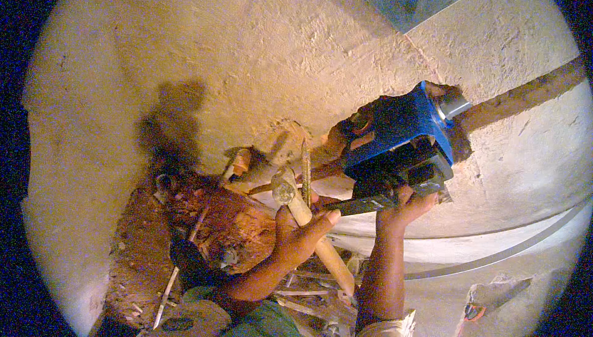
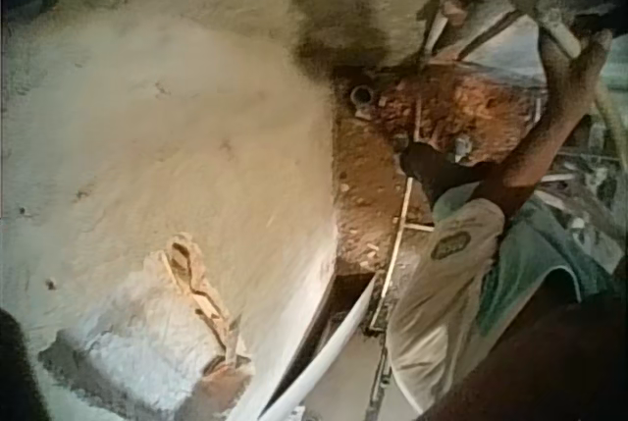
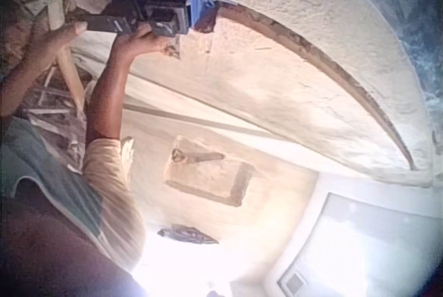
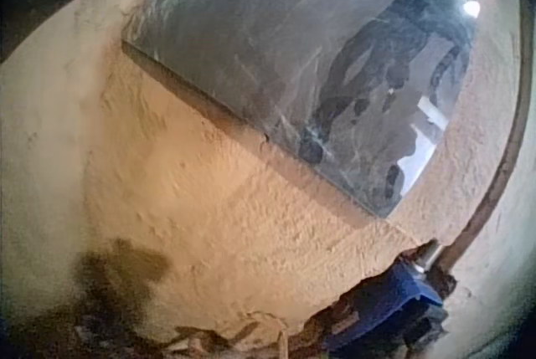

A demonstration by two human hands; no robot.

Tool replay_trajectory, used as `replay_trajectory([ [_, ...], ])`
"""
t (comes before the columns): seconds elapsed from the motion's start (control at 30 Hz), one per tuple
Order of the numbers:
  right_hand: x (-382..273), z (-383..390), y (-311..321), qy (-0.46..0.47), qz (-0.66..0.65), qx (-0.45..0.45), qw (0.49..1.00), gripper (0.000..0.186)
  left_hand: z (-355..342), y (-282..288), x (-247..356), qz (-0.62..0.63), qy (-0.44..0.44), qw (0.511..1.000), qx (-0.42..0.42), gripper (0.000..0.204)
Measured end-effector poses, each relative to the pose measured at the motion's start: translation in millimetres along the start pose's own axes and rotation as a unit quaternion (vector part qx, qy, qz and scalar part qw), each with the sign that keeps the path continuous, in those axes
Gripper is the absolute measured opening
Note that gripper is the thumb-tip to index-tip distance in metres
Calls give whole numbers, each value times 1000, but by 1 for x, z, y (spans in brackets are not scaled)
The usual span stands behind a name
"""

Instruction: The person uses a hammer and chisel to carve out a channel in a concrete wall and then fits a blue plastic electrical box into the opening.

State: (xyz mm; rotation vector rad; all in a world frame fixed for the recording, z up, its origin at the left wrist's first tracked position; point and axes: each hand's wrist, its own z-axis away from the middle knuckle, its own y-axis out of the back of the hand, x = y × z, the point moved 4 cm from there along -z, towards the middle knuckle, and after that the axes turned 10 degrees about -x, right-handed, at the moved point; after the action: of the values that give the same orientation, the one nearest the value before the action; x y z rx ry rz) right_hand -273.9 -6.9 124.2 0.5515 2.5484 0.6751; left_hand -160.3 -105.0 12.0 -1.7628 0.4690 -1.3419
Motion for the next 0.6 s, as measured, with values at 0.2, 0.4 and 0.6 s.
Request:
replay_trajectory([
  [0.2, 4, 4, 5, 25, 24, 28, 999, 34, -7, -9, 0, -14, -90, 995, 31, 35],
  [0.4, 3, 5, -4, -7, 12, 33, 999, 28, -10, -2, 2, -57, -121, 990, 38, 29],
  [0.6, 0, -8, 9, -96, -48, -22, 994, 30, -12, -7, -6, -17, -177, 982, 66, 40],
])
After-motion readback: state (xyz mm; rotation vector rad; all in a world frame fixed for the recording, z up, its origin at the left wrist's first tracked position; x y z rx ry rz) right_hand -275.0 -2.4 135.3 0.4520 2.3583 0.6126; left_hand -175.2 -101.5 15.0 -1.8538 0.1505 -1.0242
